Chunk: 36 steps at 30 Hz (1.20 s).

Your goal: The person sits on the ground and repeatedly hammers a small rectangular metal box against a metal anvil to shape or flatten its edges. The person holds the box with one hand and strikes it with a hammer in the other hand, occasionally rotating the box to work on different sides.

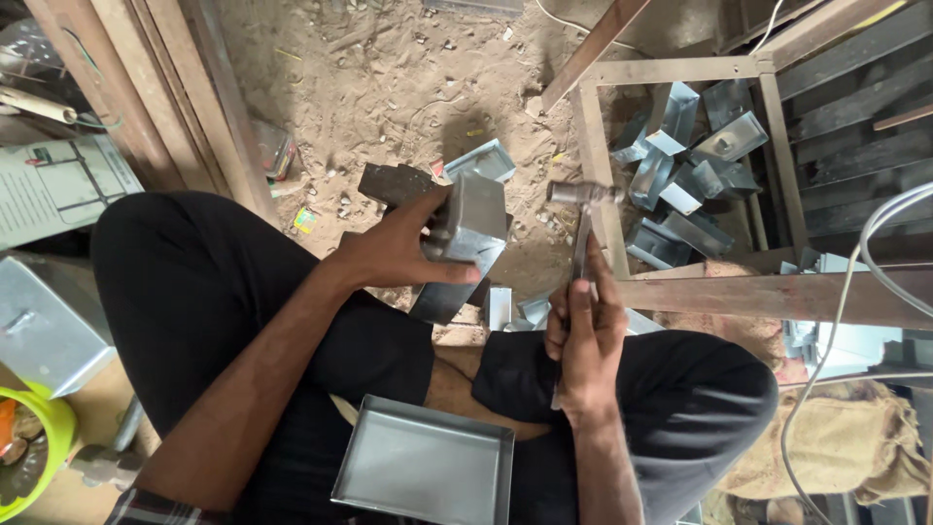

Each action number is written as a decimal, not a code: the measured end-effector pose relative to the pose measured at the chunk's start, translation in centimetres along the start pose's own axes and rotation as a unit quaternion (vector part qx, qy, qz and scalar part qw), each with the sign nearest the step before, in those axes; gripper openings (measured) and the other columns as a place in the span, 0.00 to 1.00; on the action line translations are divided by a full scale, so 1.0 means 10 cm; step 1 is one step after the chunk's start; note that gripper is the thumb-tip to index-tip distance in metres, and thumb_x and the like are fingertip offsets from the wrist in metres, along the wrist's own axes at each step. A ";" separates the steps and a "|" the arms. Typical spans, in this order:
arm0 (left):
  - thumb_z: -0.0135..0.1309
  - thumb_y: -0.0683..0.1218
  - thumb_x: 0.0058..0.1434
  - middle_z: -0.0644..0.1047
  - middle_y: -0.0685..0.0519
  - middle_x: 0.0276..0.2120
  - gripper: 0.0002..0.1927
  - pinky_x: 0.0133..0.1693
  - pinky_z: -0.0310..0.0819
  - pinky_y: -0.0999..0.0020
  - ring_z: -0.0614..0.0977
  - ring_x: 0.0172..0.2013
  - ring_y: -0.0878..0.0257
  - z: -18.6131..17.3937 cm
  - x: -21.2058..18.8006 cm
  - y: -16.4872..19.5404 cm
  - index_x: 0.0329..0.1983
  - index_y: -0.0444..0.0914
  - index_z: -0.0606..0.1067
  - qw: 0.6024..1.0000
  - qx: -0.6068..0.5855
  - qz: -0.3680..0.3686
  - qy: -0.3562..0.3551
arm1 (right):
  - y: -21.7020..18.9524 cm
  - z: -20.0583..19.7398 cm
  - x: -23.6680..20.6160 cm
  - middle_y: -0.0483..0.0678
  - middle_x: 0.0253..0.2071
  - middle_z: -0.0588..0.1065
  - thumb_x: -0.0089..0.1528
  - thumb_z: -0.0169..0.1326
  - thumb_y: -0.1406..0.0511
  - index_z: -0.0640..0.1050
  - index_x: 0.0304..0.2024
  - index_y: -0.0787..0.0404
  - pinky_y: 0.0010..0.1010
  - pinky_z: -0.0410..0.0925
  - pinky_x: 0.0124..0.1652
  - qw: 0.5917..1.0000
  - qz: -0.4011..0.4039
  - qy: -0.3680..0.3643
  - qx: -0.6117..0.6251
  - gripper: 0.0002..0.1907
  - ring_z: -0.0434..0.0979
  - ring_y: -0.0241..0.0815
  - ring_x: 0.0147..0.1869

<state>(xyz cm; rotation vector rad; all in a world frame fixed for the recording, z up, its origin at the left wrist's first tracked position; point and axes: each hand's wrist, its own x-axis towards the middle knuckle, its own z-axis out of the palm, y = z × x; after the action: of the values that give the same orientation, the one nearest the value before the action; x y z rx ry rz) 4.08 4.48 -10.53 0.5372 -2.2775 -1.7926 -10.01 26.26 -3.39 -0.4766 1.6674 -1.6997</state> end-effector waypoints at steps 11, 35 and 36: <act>0.48 0.77 0.53 0.63 0.34 0.69 0.58 0.65 0.58 0.54 0.64 0.69 0.44 0.12 0.19 -0.08 0.77 0.37 0.52 0.982 0.023 -0.190 0.002 | 0.16 -0.06 0.05 0.38 0.25 0.66 0.70 0.46 0.63 0.60 0.76 0.54 0.17 0.52 0.18 0.998 0.059 0.034 -0.018 0.31 0.56 0.24 0.19; 0.43 0.79 0.52 0.72 0.43 0.60 0.54 0.59 0.69 0.43 0.74 0.61 0.48 -0.01 0.23 -0.21 0.73 0.41 0.57 0.874 -0.361 -0.309 0.104 | 0.21 -0.03 -0.01 0.39 0.28 0.67 0.62 0.63 0.55 0.67 0.49 0.61 0.19 0.53 0.16 0.994 0.105 -0.001 0.028 0.25 0.57 0.24 0.18; 0.44 0.78 0.52 0.72 0.43 0.60 0.54 0.59 0.69 0.43 0.75 0.61 0.48 -0.01 0.23 -0.19 0.73 0.39 0.59 0.876 -0.367 -0.299 0.091 | 0.19 -0.01 -0.01 0.41 0.31 0.70 0.61 0.63 0.55 0.67 0.49 0.61 0.19 0.54 0.17 0.994 0.110 0.000 0.024 0.25 0.58 0.24 0.19</act>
<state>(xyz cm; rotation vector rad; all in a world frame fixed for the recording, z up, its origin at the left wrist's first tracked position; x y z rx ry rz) 2.30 3.10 -12.56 1.2514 -1.1893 -2.5273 -9.60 26.56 -5.25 -0.2593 1.6105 -1.5729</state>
